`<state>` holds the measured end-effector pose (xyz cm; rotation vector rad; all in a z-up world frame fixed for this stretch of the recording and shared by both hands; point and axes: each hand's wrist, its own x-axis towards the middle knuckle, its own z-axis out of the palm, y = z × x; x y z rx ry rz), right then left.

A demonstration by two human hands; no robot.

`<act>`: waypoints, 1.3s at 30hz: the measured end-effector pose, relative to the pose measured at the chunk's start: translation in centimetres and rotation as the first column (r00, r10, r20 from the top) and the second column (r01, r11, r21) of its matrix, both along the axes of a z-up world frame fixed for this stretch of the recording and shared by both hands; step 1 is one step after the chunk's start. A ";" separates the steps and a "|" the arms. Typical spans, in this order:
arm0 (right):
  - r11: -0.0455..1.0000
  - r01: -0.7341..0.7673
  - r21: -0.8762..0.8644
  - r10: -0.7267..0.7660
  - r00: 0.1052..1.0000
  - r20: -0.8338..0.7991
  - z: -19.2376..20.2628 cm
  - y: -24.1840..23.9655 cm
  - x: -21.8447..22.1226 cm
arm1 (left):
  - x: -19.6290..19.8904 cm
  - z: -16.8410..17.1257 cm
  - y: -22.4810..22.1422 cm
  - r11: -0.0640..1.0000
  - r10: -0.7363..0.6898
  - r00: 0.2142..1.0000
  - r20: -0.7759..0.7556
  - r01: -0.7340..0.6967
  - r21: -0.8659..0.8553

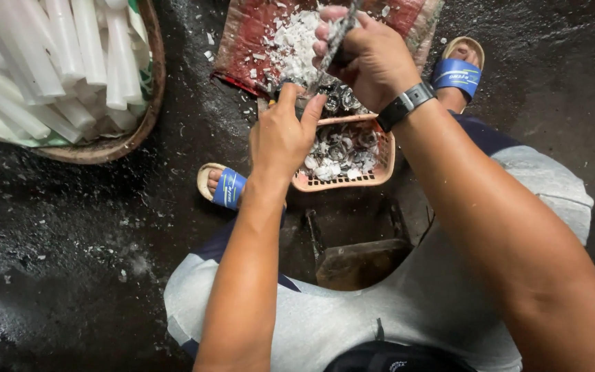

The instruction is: Cleaning wax residue from small candle molds using a metal scraping tool and tapping them into a collection basket.

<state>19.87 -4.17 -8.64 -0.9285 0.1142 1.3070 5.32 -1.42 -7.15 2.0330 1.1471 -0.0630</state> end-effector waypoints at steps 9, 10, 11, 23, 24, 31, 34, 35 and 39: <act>0.990 -0.101 -0.102 0.126 0.952 0.280 -1.5 -0.3 0.6 | -0.5 -2.1 -0.1 0.937 -0.106 0.994 0.015 0.095 0.335; 0.985 -0.124 -0.119 0.159 0.919 0.361 -1.8 -0.4 0.8 | -0.5 -2.2 0.1 0.936 -0.142 0.987 0.069 0.111 0.334; 0.978 -0.151 -0.141 0.198 0.879 0.434 -2.2 -0.6 0.8 | -0.7 -2.3 0.1 0.936 -0.172 0.978 0.120 0.124 0.329; 0.842 -0.360 -0.401 0.539 0.536 0.650 -3.5 -2.0 2.4 | -1.9 -3.1 1.5 0.929 -0.278 0.951 0.132 0.232 0.287; 0.838 -0.366 -0.404 0.545 0.531 0.649 -3.6 -1.9 2.4 | -2.2 -3.3 1.8 0.932 -0.270 0.954 0.133 0.224 0.285; 0.859 -0.277 -0.431 0.506 0.588 0.630 -3.3 -1.9 2.9 | -2.2 -1.6 1.4 0.987 -0.045 0.994 0.099 0.029 0.157; 0.868 -0.251 -0.428 0.491 0.559 0.668 -2.4 -1.6 2.8 | -1.5 -0.7 1.3 0.994 0.009 0.987 0.162 -0.027 0.108; 0.882 -0.248 -0.400 0.469 0.537 0.701 -2.2 -1.5 2.6 | -1.5 -0.4 1.3 0.997 0.040 0.986 0.162 -0.051 0.064; 0.912 -0.266 -0.311 0.400 0.415 0.817 -2.7 -1.3 3.0 | -1.2 -1.6 0.8 0.997 -0.017 0.959 0.282 -0.004 0.073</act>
